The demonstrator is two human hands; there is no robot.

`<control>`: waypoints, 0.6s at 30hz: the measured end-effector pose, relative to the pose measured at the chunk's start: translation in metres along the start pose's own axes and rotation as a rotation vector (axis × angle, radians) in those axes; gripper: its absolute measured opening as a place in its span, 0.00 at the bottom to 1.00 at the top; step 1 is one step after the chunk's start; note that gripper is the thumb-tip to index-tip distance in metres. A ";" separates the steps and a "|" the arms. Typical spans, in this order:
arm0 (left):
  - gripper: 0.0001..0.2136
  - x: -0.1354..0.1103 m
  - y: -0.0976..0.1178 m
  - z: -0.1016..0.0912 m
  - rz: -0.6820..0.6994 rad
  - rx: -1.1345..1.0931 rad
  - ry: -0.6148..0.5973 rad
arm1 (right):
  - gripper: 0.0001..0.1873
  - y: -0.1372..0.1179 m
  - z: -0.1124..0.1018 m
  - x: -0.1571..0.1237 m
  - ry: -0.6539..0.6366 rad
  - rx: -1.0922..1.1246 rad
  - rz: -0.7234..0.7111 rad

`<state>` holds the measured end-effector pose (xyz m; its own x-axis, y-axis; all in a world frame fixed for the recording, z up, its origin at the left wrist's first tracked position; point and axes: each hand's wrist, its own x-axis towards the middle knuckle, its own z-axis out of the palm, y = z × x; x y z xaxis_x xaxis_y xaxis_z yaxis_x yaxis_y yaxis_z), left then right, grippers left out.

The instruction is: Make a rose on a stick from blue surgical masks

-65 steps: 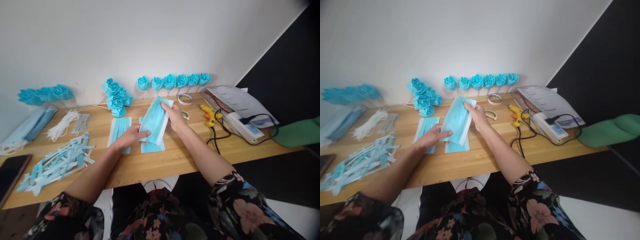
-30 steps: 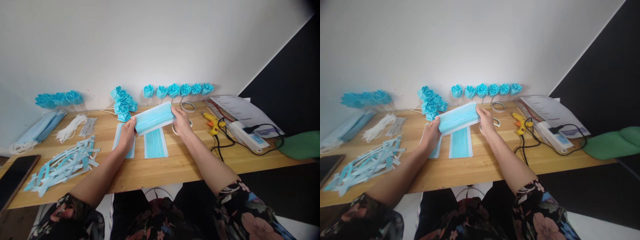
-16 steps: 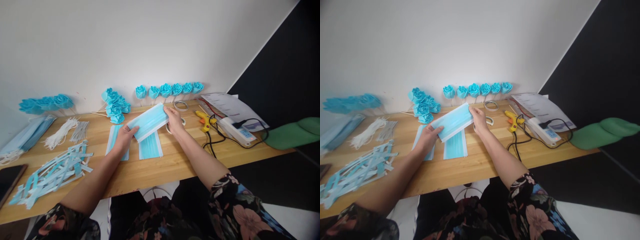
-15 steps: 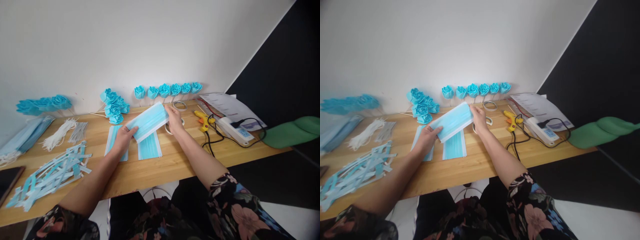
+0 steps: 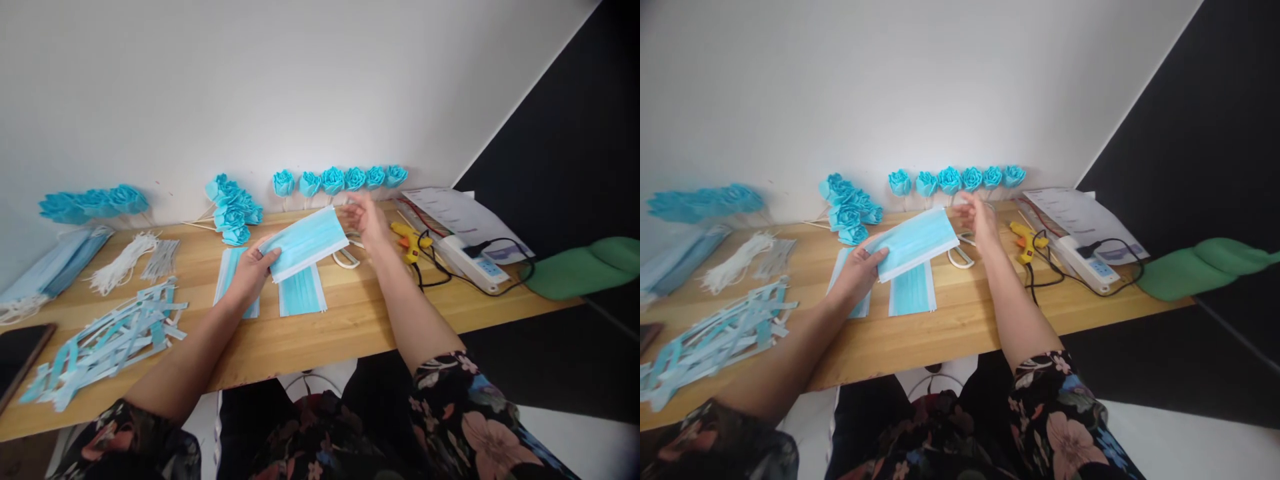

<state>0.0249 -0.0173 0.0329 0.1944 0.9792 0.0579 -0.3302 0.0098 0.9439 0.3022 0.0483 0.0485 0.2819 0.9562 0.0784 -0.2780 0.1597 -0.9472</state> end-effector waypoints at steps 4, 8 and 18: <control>0.27 -0.001 0.002 0.001 -0.009 -0.005 -0.037 | 0.33 0.007 0.023 -0.025 -0.291 -0.138 0.050; 0.23 0.000 -0.001 0.000 0.002 0.053 0.013 | 0.33 0.007 0.026 -0.034 -0.341 -0.250 0.108; 0.25 0.007 0.004 -0.007 0.152 0.048 0.304 | 0.29 0.011 0.029 -0.036 -0.314 -0.454 -0.043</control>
<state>0.0182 -0.0091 0.0344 -0.1403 0.9844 0.1065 -0.2887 -0.1436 0.9466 0.2620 0.0232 0.0442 -0.0222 0.9895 0.1430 0.1707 0.1447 -0.9746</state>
